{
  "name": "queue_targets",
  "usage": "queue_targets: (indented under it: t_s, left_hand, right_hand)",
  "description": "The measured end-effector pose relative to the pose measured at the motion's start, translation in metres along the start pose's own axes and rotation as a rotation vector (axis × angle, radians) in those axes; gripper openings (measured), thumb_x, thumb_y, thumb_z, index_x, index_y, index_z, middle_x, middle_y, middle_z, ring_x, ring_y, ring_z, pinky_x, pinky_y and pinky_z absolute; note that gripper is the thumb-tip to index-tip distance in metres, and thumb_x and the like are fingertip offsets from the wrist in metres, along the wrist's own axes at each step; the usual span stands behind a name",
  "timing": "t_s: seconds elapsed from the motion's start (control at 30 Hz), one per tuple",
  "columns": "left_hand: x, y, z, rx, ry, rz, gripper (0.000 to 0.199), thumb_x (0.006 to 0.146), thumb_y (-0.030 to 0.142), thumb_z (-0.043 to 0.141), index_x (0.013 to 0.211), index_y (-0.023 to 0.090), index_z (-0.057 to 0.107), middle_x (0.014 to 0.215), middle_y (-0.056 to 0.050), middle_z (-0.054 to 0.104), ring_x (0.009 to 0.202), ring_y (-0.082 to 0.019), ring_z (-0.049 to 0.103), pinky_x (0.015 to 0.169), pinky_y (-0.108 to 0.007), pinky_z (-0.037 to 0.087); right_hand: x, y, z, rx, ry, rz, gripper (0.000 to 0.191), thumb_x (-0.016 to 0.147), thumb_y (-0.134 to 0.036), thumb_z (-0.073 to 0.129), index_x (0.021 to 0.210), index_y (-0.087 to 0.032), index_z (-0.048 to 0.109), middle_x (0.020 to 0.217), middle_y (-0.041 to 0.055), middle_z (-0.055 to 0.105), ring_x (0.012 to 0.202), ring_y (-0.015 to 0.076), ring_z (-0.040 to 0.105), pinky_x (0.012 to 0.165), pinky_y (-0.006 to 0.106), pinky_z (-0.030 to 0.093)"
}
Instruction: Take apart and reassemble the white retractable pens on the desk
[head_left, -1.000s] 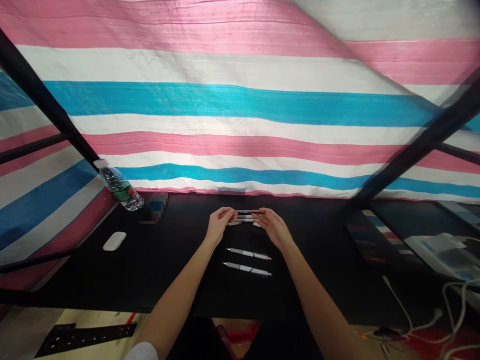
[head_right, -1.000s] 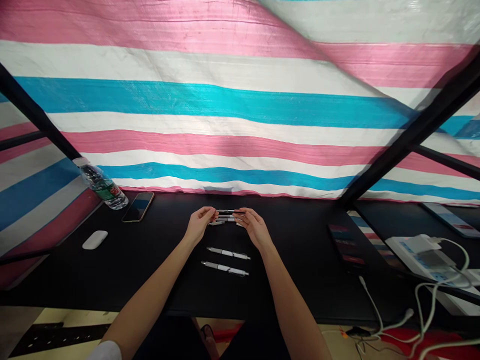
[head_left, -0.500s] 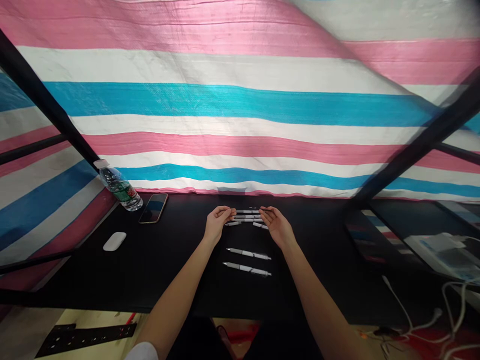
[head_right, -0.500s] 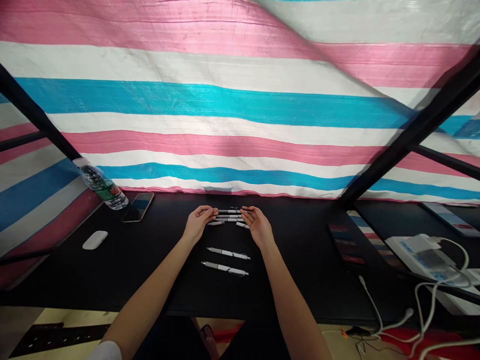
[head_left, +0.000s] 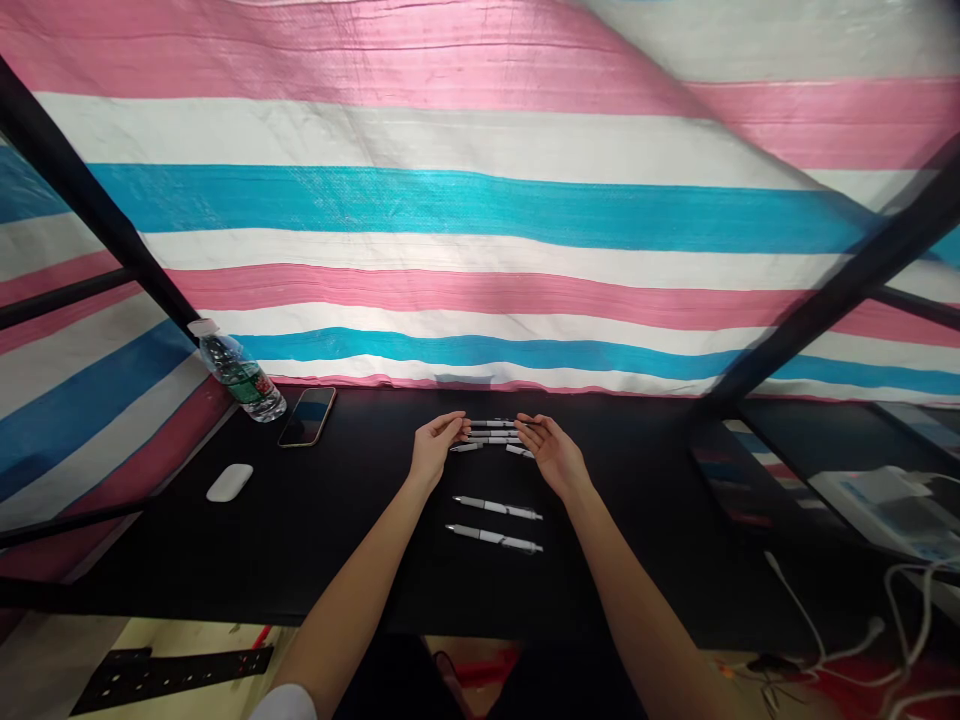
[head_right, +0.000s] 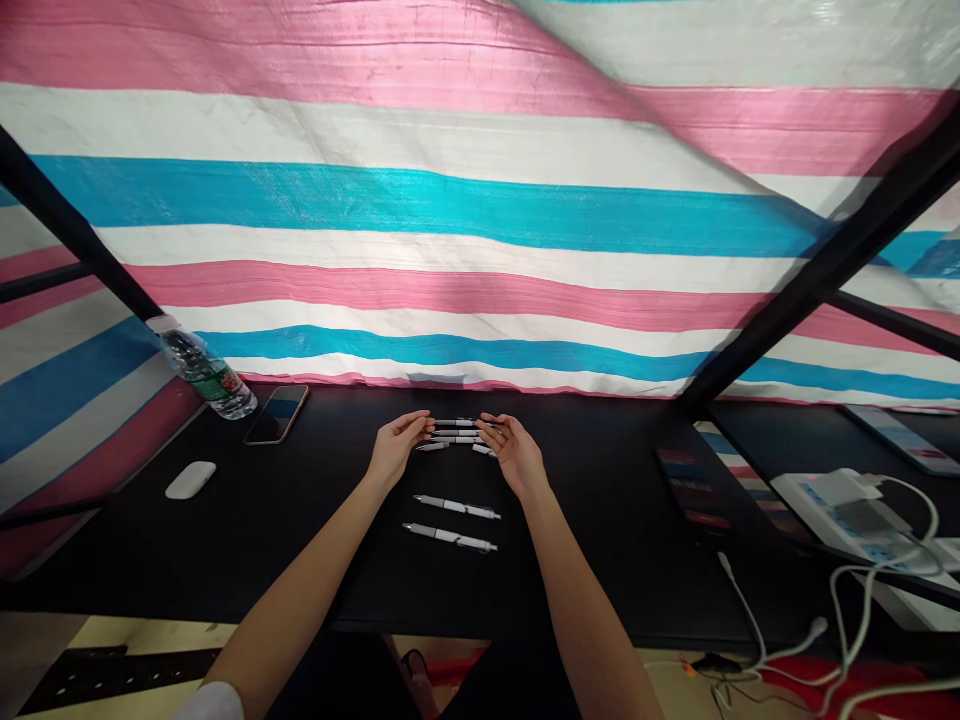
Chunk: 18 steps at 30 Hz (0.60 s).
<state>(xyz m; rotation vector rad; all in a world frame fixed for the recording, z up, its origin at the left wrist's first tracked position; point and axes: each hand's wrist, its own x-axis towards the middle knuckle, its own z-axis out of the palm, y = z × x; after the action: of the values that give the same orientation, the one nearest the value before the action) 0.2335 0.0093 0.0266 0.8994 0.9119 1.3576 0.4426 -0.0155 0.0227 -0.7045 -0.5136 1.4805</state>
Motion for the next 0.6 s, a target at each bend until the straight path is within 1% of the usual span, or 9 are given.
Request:
queue_targets:
  t_s: [0.13,0.3,0.4,0.6]
  left_hand:
    - [-0.0003,-0.0002,-0.0002,-0.005,0.012,0.007,0.037,0.065,0.036,0.079,0.092,0.011,0.074,0.08,-0.008,0.07,0.069,-0.014,0.062,0.068,-0.03,0.052]
    - [0.0006,-0.0008,-0.0011,-0.018,0.015,0.001,0.038,0.064,0.035,0.079,0.094,0.012,0.073,0.078,-0.006,0.069,0.068,-0.013,0.061,0.067,-0.029,0.051]
    - [0.0015,-0.0013,-0.0016,-0.043,0.008,0.006,0.04,0.064,0.033,0.079,0.097,0.013,0.07,0.079,-0.006,0.069,0.069,-0.013,0.062,0.067,-0.028,0.05]
    - [0.0016,-0.0026,-0.0011,-0.075,-0.015,-0.018,0.031,0.063,0.032,0.081,0.082,0.012,0.067,0.081,-0.008,0.071,0.072,-0.015,0.066,0.07,-0.028,0.052]
  right_hand:
    - [-0.0005,-0.0016,0.0032,0.025,0.019,-0.003,0.016,0.087,-0.028,0.055,0.077,-0.018,0.064,0.098,0.0101,0.074,0.098,0.0215,0.069,0.089,0.032,0.056]
    - [-0.0015,-0.0025,0.0051,0.02,0.015,-0.015,0.014,0.085,-0.025,0.055,0.087,-0.017,0.067,0.1,0.0095,0.073,0.102,0.0216,0.068,0.096,0.035,0.053]
    - [-0.0014,-0.0021,0.0039,-0.017,0.011,-0.005,0.016,0.085,-0.026,0.056,0.092,-0.018,0.068,0.103,0.0089,0.073,0.103,0.0219,0.067,0.097,0.036,0.052]
    - [-0.0018,-0.0014,0.0034,-0.055,-0.005,0.004,0.021,0.087,-0.032,0.054,0.096,-0.018,0.069,0.109,0.0087,0.071,0.105,0.0227,0.066,0.1,0.037,0.05]
